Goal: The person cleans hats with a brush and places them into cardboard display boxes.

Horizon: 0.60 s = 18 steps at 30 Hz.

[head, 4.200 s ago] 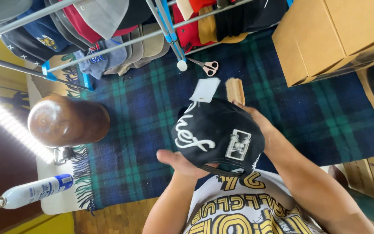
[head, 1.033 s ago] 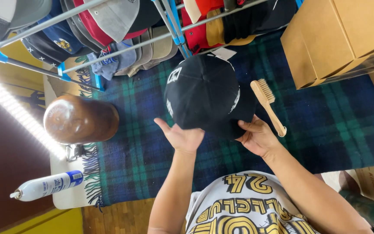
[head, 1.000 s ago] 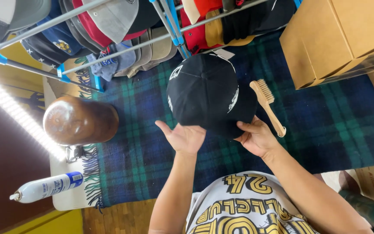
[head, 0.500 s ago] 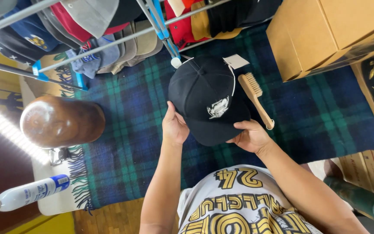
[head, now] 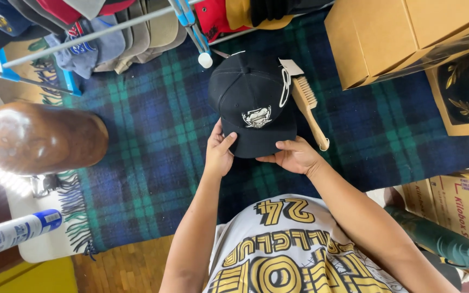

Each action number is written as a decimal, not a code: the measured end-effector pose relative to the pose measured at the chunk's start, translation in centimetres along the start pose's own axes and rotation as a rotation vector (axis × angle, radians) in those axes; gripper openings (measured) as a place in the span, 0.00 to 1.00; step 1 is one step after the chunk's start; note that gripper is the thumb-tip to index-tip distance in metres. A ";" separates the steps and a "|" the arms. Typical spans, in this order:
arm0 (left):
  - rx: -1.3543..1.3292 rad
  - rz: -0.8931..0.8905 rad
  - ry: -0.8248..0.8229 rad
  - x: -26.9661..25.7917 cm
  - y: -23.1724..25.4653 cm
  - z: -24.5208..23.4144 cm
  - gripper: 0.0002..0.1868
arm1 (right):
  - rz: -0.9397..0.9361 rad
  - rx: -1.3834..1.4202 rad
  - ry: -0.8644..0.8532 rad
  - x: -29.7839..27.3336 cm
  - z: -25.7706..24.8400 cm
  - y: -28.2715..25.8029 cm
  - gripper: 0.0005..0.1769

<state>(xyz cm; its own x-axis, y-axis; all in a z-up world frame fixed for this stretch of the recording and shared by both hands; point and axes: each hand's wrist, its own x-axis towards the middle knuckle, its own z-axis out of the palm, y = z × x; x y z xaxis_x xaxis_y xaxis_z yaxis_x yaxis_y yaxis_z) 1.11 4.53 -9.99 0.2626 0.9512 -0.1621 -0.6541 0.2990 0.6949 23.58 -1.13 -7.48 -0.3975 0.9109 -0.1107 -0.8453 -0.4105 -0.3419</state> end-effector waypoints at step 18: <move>-0.323 0.094 -0.143 -1.8 1.4 2.6 0.25 | -0.199 -0.240 -0.250 1.1 9.0 -2.2 0.36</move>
<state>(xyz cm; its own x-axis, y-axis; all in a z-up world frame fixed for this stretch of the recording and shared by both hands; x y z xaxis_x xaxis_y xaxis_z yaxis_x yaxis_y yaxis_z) 1.56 3.03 -6.86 0.2722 0.9622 0.0072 -0.8642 0.2412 0.4415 21.80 0.43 1.51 -0.3338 0.9211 0.2004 -0.8192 -0.1783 -0.5450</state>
